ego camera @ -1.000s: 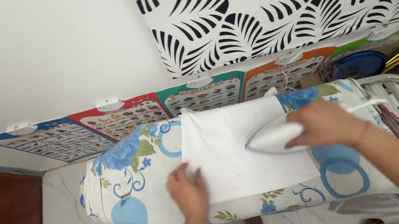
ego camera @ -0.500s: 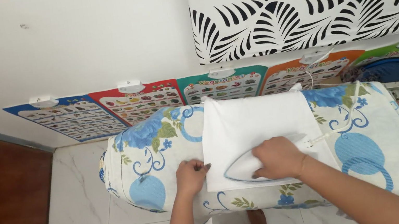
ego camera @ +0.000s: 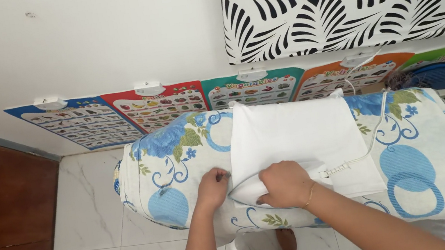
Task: The person irons a white t-shirt on a floral-patterned ironing board. They smooth the fabric, move the iron across the body and sleeves, and flip the shirt to iron the other side.
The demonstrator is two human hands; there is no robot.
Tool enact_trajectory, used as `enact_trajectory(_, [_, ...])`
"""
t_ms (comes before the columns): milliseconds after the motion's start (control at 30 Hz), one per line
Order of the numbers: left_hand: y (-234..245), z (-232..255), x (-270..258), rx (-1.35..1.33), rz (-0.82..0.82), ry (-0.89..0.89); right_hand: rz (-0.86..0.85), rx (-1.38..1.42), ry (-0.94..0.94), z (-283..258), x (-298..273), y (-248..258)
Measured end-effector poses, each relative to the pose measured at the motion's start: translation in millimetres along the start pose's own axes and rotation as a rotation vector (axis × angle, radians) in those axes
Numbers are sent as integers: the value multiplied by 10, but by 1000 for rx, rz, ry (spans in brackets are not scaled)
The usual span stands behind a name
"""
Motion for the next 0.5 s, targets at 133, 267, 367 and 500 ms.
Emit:
enact_trajectory(133, [33, 24, -23, -18, 23, 13, 13, -2, -20, 3, -27, 6])
enact_trajectory(267, [39, 50, -42, -20, 16, 1, 11, 4, -72, 131, -107, 45])
enact_trajectory(367, [43, 40, -50, -19, 7, 14, 20, 0, -57, 86, -71, 36])
enact_trajectory(500, [61, 55, -65, -19, 19, 15, -42, -15, -42, -49, 29, -17])
Point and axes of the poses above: each hand's wrist, its own x-axis towards the middle knuckle, its own y-axis out of the back of the hand, z = x × y, the point moved 5 cm from there along x, towards the middle knuckle, and after that the axes turned 3 degrees about x, right-handed, at the moved point
